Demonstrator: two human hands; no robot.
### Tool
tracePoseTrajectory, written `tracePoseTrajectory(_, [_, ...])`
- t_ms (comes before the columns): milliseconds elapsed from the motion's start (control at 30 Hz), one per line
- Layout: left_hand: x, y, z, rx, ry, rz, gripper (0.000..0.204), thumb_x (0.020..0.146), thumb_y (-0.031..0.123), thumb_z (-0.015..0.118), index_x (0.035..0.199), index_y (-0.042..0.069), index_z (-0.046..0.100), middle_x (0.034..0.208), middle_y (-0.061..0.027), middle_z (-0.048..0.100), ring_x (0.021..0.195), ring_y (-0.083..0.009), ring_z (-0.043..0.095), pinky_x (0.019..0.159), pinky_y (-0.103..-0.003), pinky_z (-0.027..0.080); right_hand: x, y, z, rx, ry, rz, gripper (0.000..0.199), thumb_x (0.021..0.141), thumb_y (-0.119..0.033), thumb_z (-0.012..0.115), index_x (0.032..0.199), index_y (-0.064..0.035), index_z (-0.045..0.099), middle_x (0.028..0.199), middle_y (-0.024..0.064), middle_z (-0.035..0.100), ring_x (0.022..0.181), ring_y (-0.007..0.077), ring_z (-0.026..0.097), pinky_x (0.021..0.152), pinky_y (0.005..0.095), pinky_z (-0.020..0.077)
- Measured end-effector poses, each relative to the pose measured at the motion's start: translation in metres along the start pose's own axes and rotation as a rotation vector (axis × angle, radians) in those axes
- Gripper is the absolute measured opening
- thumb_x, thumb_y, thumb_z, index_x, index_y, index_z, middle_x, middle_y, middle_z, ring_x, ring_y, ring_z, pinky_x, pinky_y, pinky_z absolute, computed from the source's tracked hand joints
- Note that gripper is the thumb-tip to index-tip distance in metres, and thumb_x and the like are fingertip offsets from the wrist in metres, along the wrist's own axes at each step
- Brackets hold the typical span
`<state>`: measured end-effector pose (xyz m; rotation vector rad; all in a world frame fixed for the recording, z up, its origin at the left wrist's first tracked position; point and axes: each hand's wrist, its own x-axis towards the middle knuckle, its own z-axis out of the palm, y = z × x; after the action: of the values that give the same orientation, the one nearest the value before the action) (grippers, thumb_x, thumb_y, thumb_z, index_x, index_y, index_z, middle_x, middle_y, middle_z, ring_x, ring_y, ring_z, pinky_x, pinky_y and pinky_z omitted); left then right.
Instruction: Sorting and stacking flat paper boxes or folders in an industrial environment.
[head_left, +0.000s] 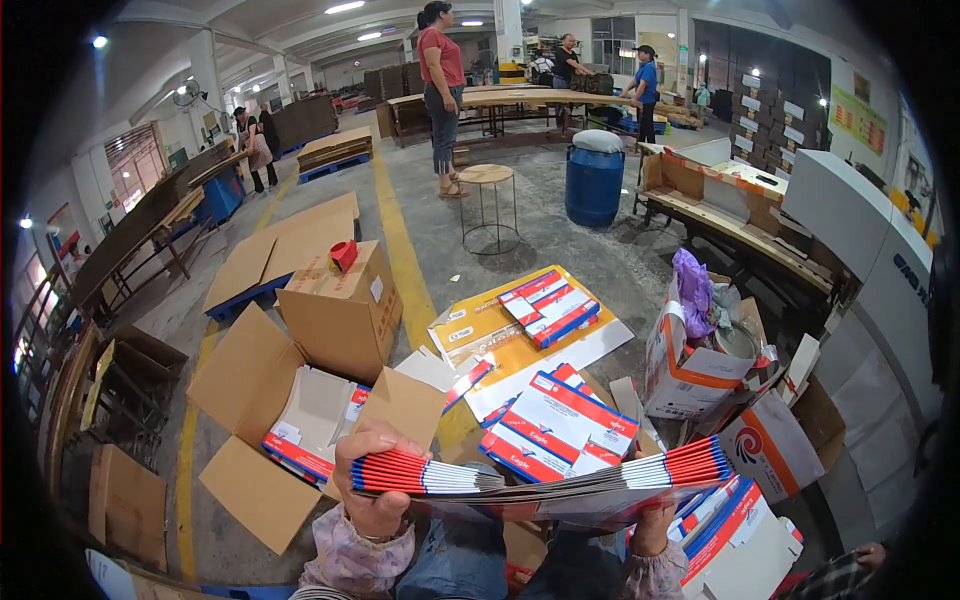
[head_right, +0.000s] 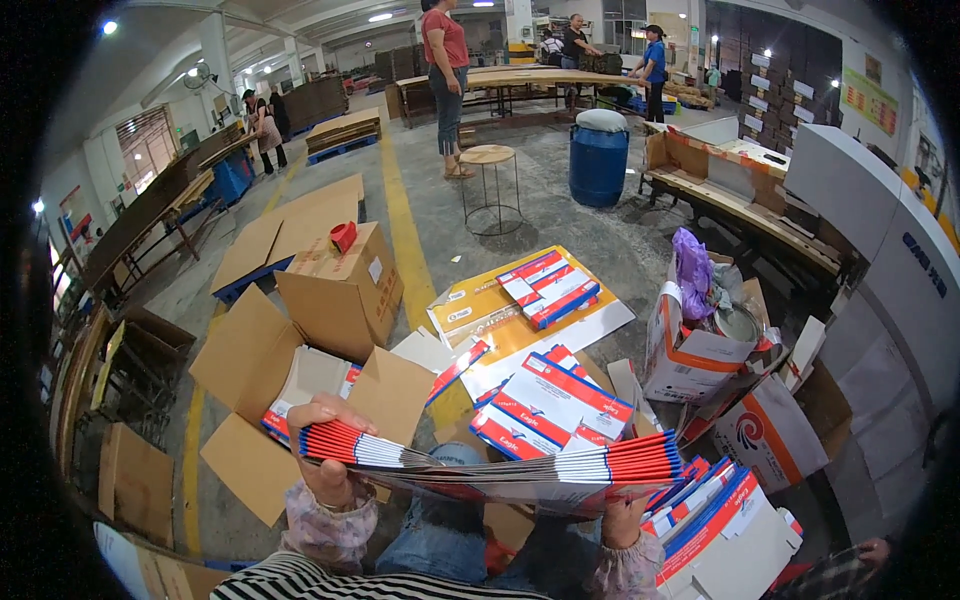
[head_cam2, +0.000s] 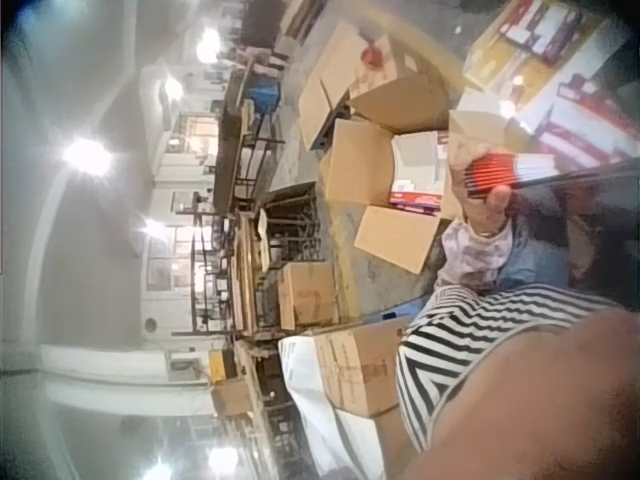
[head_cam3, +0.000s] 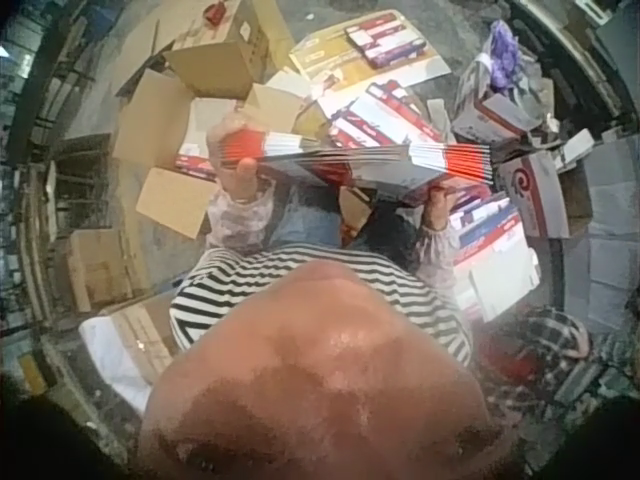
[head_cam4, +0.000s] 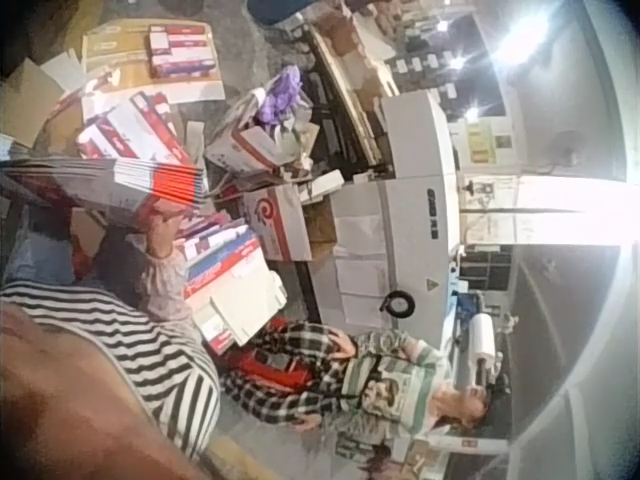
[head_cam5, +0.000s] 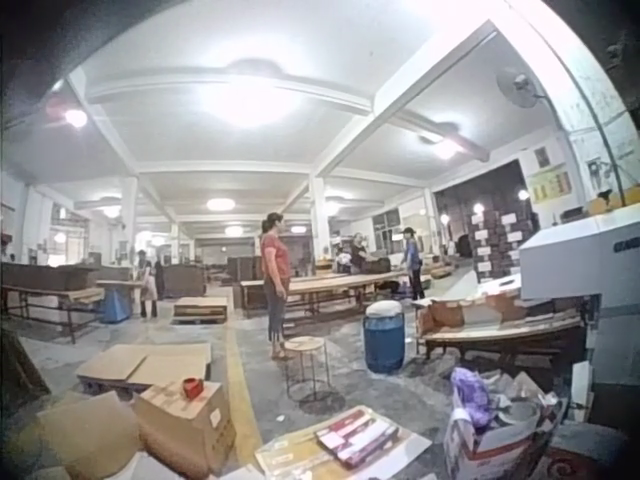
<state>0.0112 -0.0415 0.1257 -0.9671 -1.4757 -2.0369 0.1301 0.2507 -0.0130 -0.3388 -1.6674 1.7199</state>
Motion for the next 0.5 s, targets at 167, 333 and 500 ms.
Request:
tracePoseTrajectory(167, [0.0, 0.0, 0.001, 0.005, 0.003, -0.004, 0.058, 0.074, 0.043, 0.072, 0.107, 0.003, 0.045, 0.086, -0.0128, 0.051, 0.073, -0.0206, 0.057, 0.066, -0.031, 0.052, 0.0, -0.002, 0.003, 0.023, 0.021, 0.001, 0.086, 0.072, -0.068, 0.057, 0.12, 0.0024, 0.047, 0.113, 0.0106, 0.056, 0.1, 0.0198, 0.055, 0.086, 0.0325, 0.0447])
tracePoseTrajectory(333, [0.0, 0.0, 0.0, 0.01, 0.003, 0.003, 0.058, 0.074, 0.043, 0.072, 0.107, 0.003, 0.045, 0.086, -0.0127, 0.052, 0.072, -0.0206, 0.057, 0.066, -0.031, 0.051, 0.001, 0.01, -0.007, -0.011, 0.024, -0.003, 0.085, 0.073, -0.068, 0.057, 0.119, 0.0031, 0.05, 0.11, 0.01, 0.057, 0.099, 0.0195, 0.055, 0.085, 0.0318, 0.0448])
tracePoseTrajectory(500, [0.0, -0.002, 0.001, 0.002, -0.009, -0.003, 0.057, 0.074, 0.042, 0.072, 0.107, 0.003, 0.045, 0.086, -0.0128, 0.052, 0.073, -0.0205, 0.057, 0.066, -0.031, 0.051, 0.002, -0.017, 0.005, 0.117, -0.088, 0.04, 0.085, 0.073, -0.067, 0.059, 0.121, 0.0025, 0.049, 0.112, 0.0103, 0.057, 0.1, 0.0197, 0.055, 0.085, 0.0321, 0.0449])
